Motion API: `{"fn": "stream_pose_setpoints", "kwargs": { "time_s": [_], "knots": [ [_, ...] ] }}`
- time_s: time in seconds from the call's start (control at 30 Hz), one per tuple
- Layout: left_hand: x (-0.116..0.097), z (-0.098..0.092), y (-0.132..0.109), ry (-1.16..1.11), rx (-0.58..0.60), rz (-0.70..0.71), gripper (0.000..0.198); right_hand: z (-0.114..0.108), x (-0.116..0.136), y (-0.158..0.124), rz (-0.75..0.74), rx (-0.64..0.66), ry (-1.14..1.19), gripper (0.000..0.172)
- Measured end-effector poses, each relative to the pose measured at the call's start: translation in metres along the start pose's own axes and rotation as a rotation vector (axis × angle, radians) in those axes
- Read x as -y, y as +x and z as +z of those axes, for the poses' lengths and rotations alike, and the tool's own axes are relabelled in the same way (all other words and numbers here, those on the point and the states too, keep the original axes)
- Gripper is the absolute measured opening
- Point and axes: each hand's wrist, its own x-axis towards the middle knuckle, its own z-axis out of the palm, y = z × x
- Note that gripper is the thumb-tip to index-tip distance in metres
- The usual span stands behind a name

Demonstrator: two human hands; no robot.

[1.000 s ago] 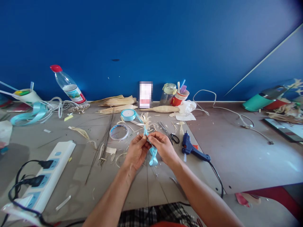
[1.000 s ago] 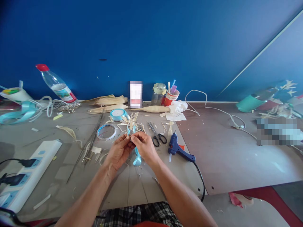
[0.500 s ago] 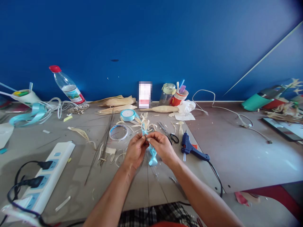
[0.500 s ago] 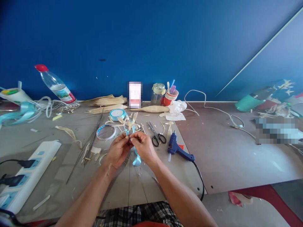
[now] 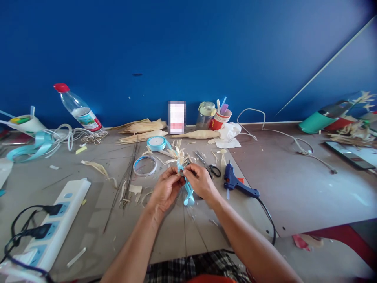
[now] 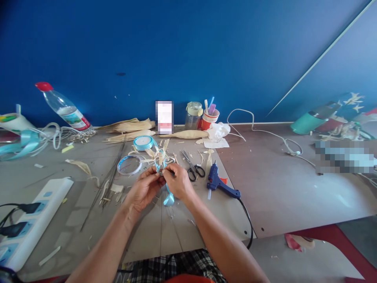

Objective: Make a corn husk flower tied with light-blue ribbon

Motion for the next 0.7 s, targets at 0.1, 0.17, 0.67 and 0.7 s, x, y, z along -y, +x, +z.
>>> {"fn": "stream_pose_setpoints", "kwargs": {
  "time_s": [0.1, 0.17, 0.67, 0.7],
  "knots": [
    [-0.001, -0.001, 0.000, -0.015, -0.005, -0.001, 0.013, -0.003, 0.000, 0.001, 0.063, 0.045, 0.167, 0.020],
    [-0.002, -0.001, 0.000, -0.024, -0.010, -0.005, 0.014, -0.006, 0.000, 0.002, 0.117, 0.058, 0.292, 0.022],
    [-0.007, 0.004, -0.002, 0.032, -0.045, -0.046, 0.020, -0.010, -0.019, 0.012, 0.047, -0.159, 0.179, 0.042],
    [-0.008, 0.003, -0.002, 0.016, -0.052, -0.057, 0.021, -0.011, -0.021, 0.013, 0.043, -0.176, 0.157, 0.039]
  ]
}}
